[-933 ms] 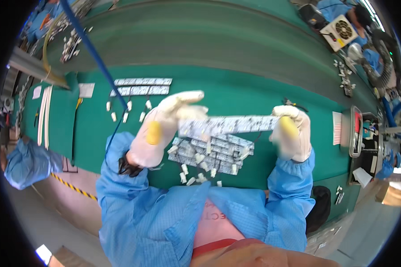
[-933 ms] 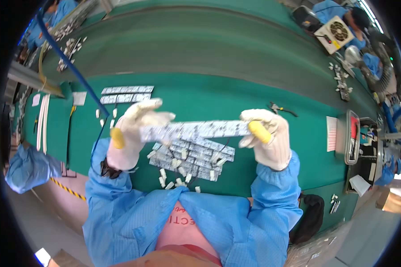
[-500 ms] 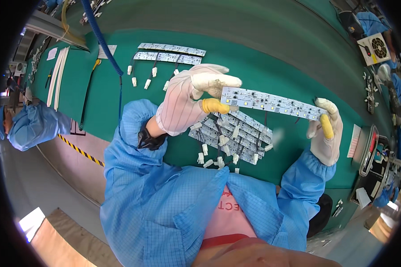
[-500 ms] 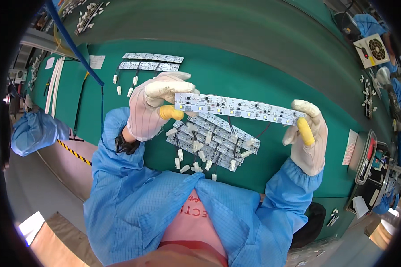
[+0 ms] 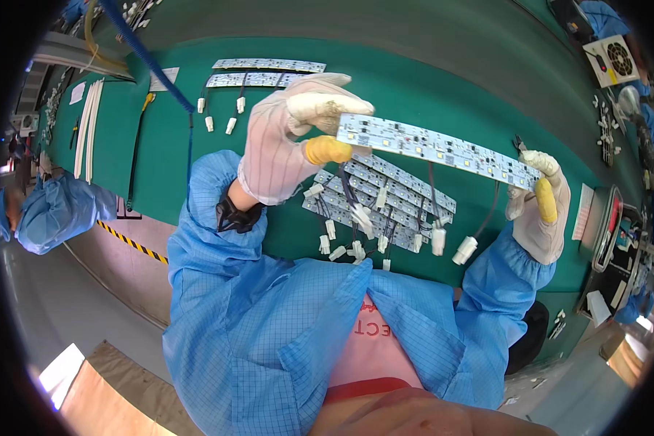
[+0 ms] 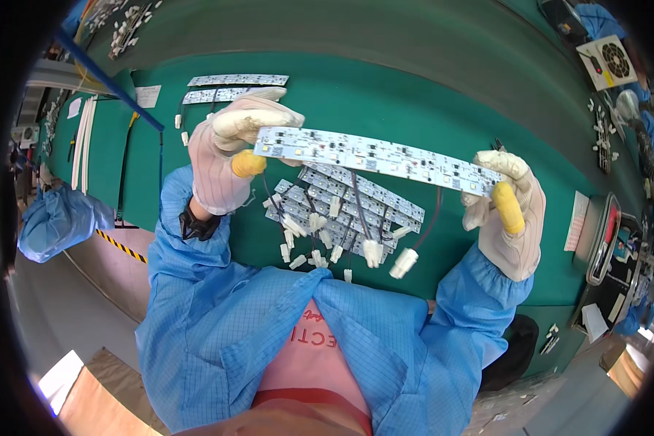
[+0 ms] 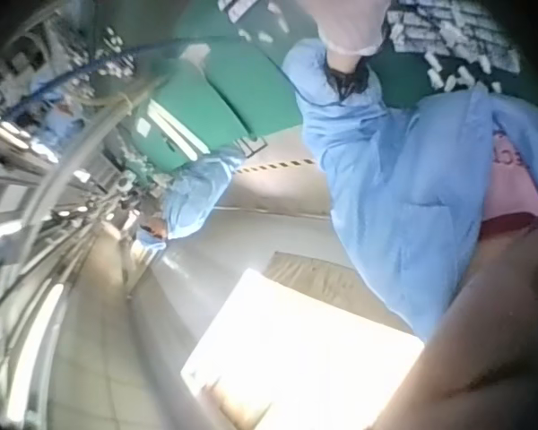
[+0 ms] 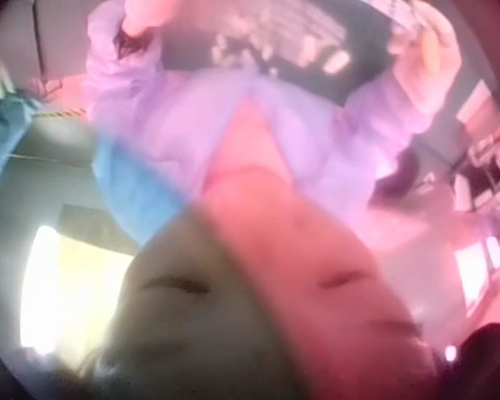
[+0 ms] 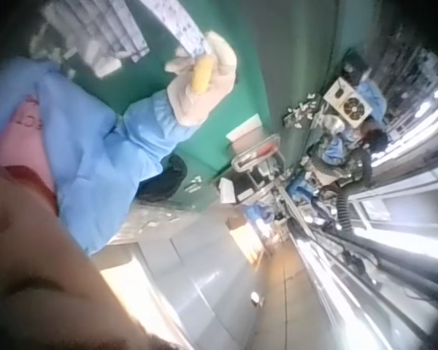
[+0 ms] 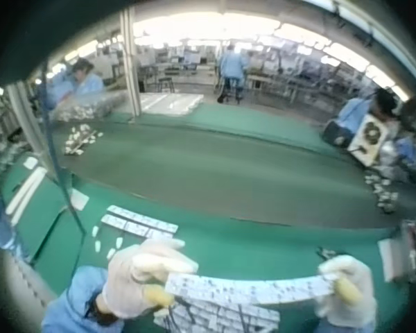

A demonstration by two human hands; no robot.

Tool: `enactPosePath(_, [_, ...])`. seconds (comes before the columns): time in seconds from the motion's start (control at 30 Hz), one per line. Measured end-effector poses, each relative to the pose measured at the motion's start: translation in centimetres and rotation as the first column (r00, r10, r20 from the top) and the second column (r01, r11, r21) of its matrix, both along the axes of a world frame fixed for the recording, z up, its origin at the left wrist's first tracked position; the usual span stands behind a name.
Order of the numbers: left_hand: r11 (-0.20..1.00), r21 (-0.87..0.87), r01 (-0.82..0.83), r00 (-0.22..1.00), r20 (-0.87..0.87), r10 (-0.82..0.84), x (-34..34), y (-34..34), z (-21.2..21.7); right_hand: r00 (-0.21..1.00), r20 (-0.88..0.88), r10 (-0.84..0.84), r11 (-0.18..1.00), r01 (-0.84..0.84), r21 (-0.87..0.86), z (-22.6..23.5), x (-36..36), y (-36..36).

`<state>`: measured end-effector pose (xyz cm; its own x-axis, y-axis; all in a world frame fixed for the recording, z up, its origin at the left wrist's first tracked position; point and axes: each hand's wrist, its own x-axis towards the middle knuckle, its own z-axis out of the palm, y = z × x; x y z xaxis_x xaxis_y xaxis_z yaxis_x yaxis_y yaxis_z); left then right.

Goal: Inspecting and trimming electronic components on PCB strips at a manual assembly station.

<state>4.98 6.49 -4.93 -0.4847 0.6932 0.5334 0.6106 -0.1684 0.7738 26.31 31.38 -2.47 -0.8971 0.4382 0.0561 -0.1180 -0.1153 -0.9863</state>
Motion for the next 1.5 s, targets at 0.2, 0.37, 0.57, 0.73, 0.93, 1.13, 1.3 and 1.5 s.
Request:
enactPosePath(0.2, [0.997, 0.055, 0.056, 0.982, -0.185, -0.045, -1.0, -0.2, -1.1, 0.995, -0.006, -0.098, 0.995, 0.098, 0.024, 0.6, 0.0, -1.0])
enactPosePath(0.37, [0.989, 0.15, 0.0, 1.0, -0.005, 0.001, -0.6, 0.6, -1.3, 0.98, 0.141, -0.142, 0.987, 0.129, 0.094, 1.5, 0.4, -1.1])
enactPosePath(0.57, [0.994, 0.109, 0.019, 1.0, -0.001, -0.019, -0.8, 0.6, -1.6, 0.994, 0.106, -0.039, 0.999, 0.042, -0.024, 1.2, 0.5, -0.8])
enactPosePath(0.73, [0.986, 0.163, -0.038, 0.998, 0.056, 0.029, -0.6, 0.7, -2.3, 1.0, -0.008, 0.016, 1.0, -0.016, 0.025, 1.3, 0.8, -1.0])
enactPosePath(0.93, [0.973, -0.074, -0.217, 0.956, 0.184, 0.227, 0.4, 0.9, -1.2, 0.997, -0.036, 0.065, 0.994, -0.061, 0.089, -0.6, 0.7, -0.6])
enactPosePath(1.13, [0.977, -0.109, -0.184, 0.983, -0.035, 0.181, -0.4, 0.9, -1.3, 0.974, -0.088, 0.208, 0.978, -0.206, 0.034, -0.3, 1.1, 0.3])
enactPosePath(1.3, [0.982, -0.092, -0.166, 0.985, -0.07, 0.16, -0.6, 0.9, -1.1, 0.984, -0.056, 0.171, 0.985, -0.172, -0.018, -0.5, 0.9, 0.3])
enactPosePath(1.5, [0.985, 0.125, -0.122, 0.958, 0.275, 0.084, 0.2, 0.7, -1.5, 0.998, 0.055, 0.0, 0.996, -0.005, 0.094, 1.3, 0.4, -0.8])
